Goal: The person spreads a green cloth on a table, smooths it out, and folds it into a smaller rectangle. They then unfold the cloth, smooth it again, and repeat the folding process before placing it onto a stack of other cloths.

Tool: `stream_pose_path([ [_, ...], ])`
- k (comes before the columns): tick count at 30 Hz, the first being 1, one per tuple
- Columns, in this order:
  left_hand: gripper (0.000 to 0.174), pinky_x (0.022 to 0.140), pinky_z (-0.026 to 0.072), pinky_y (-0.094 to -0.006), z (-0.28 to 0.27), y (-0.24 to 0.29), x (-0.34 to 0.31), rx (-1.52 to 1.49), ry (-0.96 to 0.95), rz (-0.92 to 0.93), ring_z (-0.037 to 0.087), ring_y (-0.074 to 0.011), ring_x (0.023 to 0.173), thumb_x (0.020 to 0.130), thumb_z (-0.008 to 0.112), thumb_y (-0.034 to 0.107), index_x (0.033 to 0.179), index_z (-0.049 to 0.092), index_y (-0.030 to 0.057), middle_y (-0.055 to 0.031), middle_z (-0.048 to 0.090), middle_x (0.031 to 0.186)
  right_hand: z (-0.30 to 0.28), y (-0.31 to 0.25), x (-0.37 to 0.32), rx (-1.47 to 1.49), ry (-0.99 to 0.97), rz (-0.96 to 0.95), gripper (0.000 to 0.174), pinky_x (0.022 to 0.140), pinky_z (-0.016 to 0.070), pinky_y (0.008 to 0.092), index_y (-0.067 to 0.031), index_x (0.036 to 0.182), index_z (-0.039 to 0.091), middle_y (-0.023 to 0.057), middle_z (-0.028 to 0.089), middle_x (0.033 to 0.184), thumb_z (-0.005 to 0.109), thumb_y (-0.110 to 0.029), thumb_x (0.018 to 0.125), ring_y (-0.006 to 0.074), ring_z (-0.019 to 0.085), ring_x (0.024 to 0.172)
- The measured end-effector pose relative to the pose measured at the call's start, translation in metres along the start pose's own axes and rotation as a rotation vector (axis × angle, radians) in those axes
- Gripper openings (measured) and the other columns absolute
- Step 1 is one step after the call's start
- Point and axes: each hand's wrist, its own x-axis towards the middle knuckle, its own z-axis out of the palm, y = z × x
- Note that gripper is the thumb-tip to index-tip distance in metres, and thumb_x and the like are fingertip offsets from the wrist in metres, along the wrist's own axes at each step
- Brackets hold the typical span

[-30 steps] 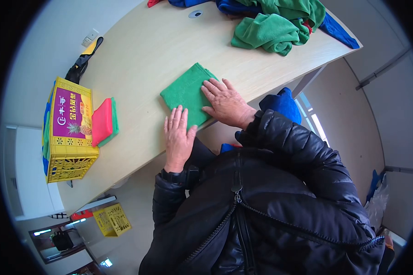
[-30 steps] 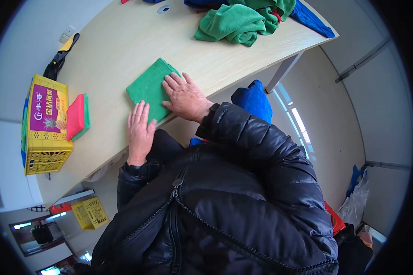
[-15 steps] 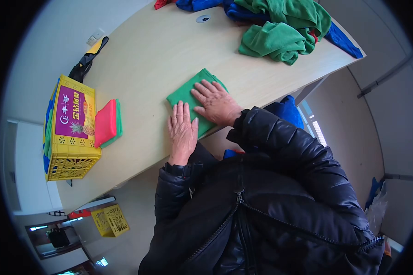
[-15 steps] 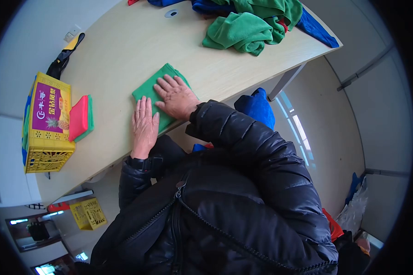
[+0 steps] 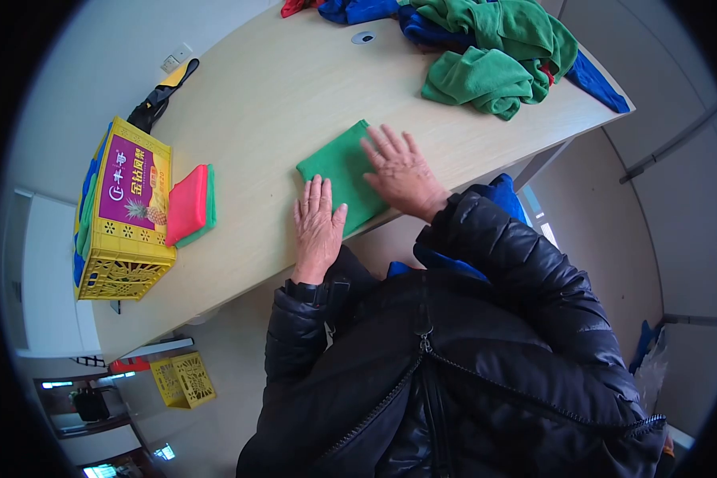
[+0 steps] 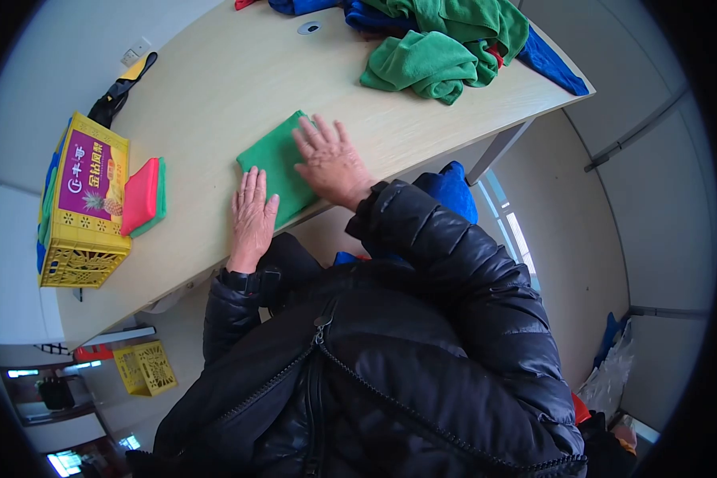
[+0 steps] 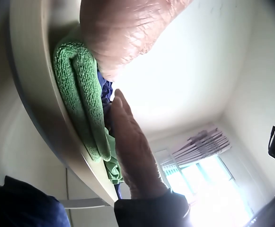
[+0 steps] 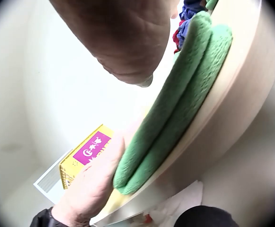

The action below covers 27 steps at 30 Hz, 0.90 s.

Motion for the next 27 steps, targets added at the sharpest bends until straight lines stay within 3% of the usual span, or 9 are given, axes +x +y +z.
stream_pose_path([
  [3,0.064,0.121,0.0187,-0.0541,-0.002,0.001,0.0,0.02,0.024,0.028,0.022,-0.0318,0.151,0.104,0.043,0.043,0.154,0.031,0.0042,-0.0132,0.025,0.163,-0.003,-0.023,-0.001,0.235,-0.062,-0.101,0.062,0.121,0.0218,0.0493,-0.0032,0.149,0.041,0.0168,0.037,0.157,0.047,-0.042,0.101,0.0331,0.03,0.148],
  [12,0.065,0.12,0.0201,-0.0505,0.001,0.004,-0.007,0.009,0.02,0.071,0.022,-0.0324,0.151,0.104,0.042,0.043,0.155,0.032,0.0039,-0.0145,0.026,0.163,0.01,-0.017,-0.003,0.249,-0.092,-0.152,0.061,0.121,0.0212,0.0496,-0.0043,0.148,0.043,0.015,0.038,0.157,0.046,-0.043,0.101,0.0319,0.03,0.148],
  [16,0.066,0.119,0.0238,-0.0482,-0.007,0.009,-0.015,0.009,0.033,0.127,0.025,-0.0334,0.149,0.102,0.047,0.042,0.154,0.033,0.0027,-0.0167,0.028,0.161,0.015,-0.003,0.002,0.234,-0.094,-0.24,0.06,0.121,0.0214,0.0488,-0.0057,0.148,0.043,0.0141,0.04,0.156,0.046,-0.043,0.101,0.0308,0.031,0.147],
  [19,0.067,0.118,0.0273,-0.0463,-0.02,0.021,-0.023,-0.057,-0.011,0.128,0.03,-0.0351,0.147,0.096,0.061,0.032,0.151,0.036,0.0009,-0.0188,0.033,0.158,0.005,0.01,0.018,0.216,-0.096,-0.386,0.057,0.12,0.0237,0.0488,-0.0067,0.145,0.048,0.0127,0.043,0.154,0.05,-0.041,0.1,0.0308,0.033,0.146],
  [23,0.067,0.112,0.035,-0.0456,-0.03,0.029,-0.022,-0.002,-0.033,0.186,0.042,-0.036,0.137,0.084,0.072,0.02,0.143,0.045,-0.0009,-0.0191,0.044,0.148,-0.017,0.001,0.018,0.17,-0.288,-0.249,0.05,0.118,0.027,0.0496,-0.0076,0.139,0.054,0.0119,0.048,0.15,0.054,-0.037,0.098,0.0315,0.037,0.143],
  [24,0.067,0.112,0.035,-0.0456,-0.031,0.03,-0.02,-0.003,-0.033,0.186,0.042,-0.036,0.137,0.084,0.072,0.02,0.143,0.045,-0.0009,-0.0191,0.044,0.148,-0.016,-0.003,0.016,0.17,-0.288,-0.248,0.05,0.118,0.027,0.0496,-0.0076,0.139,0.054,0.0119,0.048,0.15,0.054,-0.037,0.098,0.0315,0.037,0.143],
  [27,0.052,0.101,0.0427,-0.0434,-0.032,0.03,-0.01,0.083,0.07,0.357,0.054,-0.0331,0.12,0.079,0.073,0.015,0.126,0.058,-0.0019,-0.018,0.058,0.129,-0.004,-0.014,0.007,0.29,-0.221,-0.155,0.046,0.116,0.0303,0.0503,-0.007,0.134,0.058,0.0114,0.052,0.145,0.057,-0.033,0.096,0.0331,0.043,0.138],
])
